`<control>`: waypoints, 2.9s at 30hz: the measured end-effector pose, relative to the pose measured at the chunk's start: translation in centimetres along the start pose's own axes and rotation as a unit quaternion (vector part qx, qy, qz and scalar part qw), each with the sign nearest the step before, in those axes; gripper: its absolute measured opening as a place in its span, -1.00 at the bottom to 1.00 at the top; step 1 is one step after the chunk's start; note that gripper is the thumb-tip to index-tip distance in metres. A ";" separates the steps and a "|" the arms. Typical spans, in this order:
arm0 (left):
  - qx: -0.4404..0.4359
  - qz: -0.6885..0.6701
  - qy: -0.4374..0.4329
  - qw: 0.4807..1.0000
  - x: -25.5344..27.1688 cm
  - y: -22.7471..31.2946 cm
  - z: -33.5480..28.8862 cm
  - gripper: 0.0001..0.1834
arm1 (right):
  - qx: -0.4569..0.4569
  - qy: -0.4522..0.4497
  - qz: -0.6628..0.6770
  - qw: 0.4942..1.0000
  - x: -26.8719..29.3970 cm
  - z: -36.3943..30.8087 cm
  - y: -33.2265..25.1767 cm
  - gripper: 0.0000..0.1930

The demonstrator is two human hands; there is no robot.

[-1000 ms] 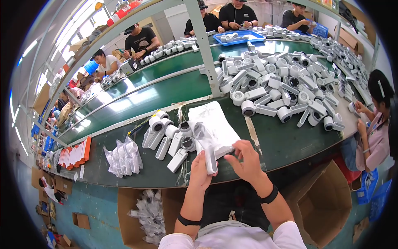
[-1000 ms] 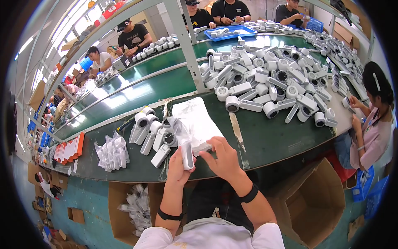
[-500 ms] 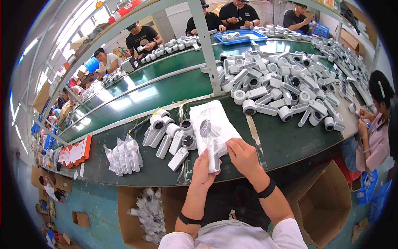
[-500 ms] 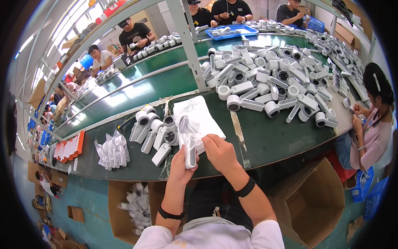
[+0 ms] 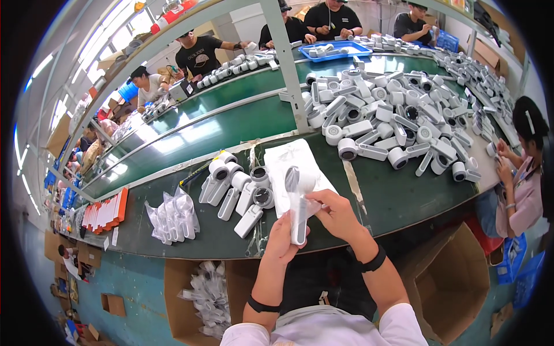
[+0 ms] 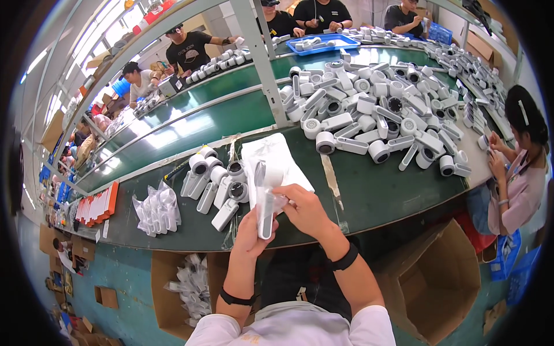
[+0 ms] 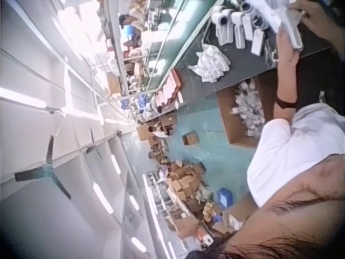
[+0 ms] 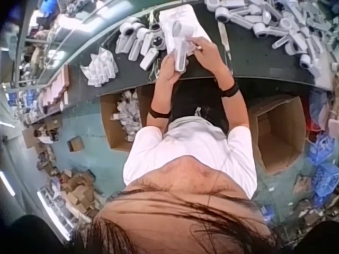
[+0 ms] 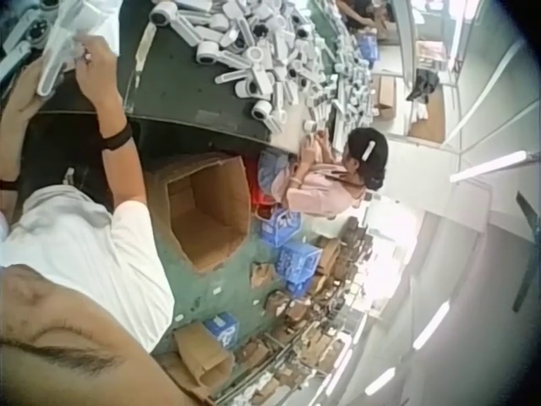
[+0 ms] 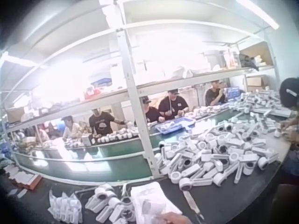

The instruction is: The person picks up a fan from the table, slides it into a plastic bag, and places the bagged fan back onto the table, repeating this process several times. Finally, the person gathers the bagged fans and places them into a cardboard box.

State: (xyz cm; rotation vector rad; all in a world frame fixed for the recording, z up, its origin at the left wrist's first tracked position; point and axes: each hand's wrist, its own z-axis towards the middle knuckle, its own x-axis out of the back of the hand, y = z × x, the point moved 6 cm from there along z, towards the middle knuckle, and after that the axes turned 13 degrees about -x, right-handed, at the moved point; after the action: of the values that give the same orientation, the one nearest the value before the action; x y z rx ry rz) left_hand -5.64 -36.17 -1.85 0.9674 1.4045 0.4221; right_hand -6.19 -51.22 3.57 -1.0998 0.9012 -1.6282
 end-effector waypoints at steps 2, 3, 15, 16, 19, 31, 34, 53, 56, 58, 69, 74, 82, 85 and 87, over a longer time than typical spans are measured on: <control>0.013 0.004 -0.012 1.000 0.0 -0.2 -0.1 -0.64 | 0.022 0.038 -0.018 0.999 0.4 0.0 -0.2 -0.69; 0.013 0.004 -0.012 1.000 -0.1 -0.2 -0.2 -0.64 | 0.044 0.076 -0.035 0.996 0.8 -0.2 -0.5 -0.73; -0.021 -0.041 0.054 0.997 -0.3 -1.4 0.2 -0.60 | 0.044 0.249 0.001 0.967 -1.4 -3.4 -0.4 -0.77; -0.020 -0.040 0.064 0.997 -0.2 -1.2 0.2 -0.60 | 0.044 0.249 0.000 0.967 -1.3 -3.5 -0.3 -0.77; -0.022 -0.039 0.073 0.996 -0.1 -0.7 -0.1 -0.60 | 0.019 0.197 0.018 0.980 -1.4 -2.6 -1.5 -0.68; 0.065 -0.152 -0.050 0.985 0.4 -1.6 0.0 -0.51 | 0.048 0.041 -0.026 0.998 -0.4 -0.7 -1.0 -0.86; 0.074 -0.181 -0.031 0.980 0.1 -1.4 0.2 -0.49 | 0.124 0.091 -0.113 0.982 0.0 -1.2 -2.8 -0.83; 0.039 -0.176 0.005 0.984 -0.1 -1.2 0.0 -0.52 | -0.083 0.137 -0.041 0.986 -1.2 -1.1 1.0 -0.81; 0.009 -0.165 0.022 0.986 0.6 -1.1 0.6 -0.54 | -0.027 0.176 -0.108 0.978 -1.1 -1.6 -0.2 -0.80; 0.003 -0.146 0.052 0.988 1.2 -1.2 0.6 -0.55 | -0.056 0.213 -0.094 0.971 -0.5 -2.1 0.4 -0.80; -0.063 -0.092 0.062 0.992 0.6 -0.7 0.2 -0.63 | -0.354 -0.017 0.269 0.896 -3.6 -2.9 2.7 -0.77; -0.099 -0.022 -0.020 0.995 0.9 -0.8 0.3 -0.59 | -0.392 -0.001 0.451 0.802 -4.4 -3.0 2.6 -0.80; -0.073 -0.059 -0.045 0.995 -0.1 -0.4 -0.1 -0.51 | -0.355 -0.023 0.599 0.718 -4.3 -3.2 1.2 -0.88; -0.067 -0.081 -0.046 0.993 -0.7 0.2 -0.2 -0.47 | -0.373 0.006 0.556 0.743 -3.8 -3.6 1.2 -0.84; -0.067 -0.086 -0.038 0.993 -1.1 0.4 -0.1 -0.46 | -0.384 0.019 0.534 0.753 -3.2 -4.2 1.4 -0.83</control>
State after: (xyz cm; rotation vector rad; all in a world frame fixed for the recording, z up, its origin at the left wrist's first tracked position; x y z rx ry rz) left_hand -5.76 -36.76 -0.80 0.7401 1.3599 0.3426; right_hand -9.27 -48.22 0.15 -0.7407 1.8631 -0.2787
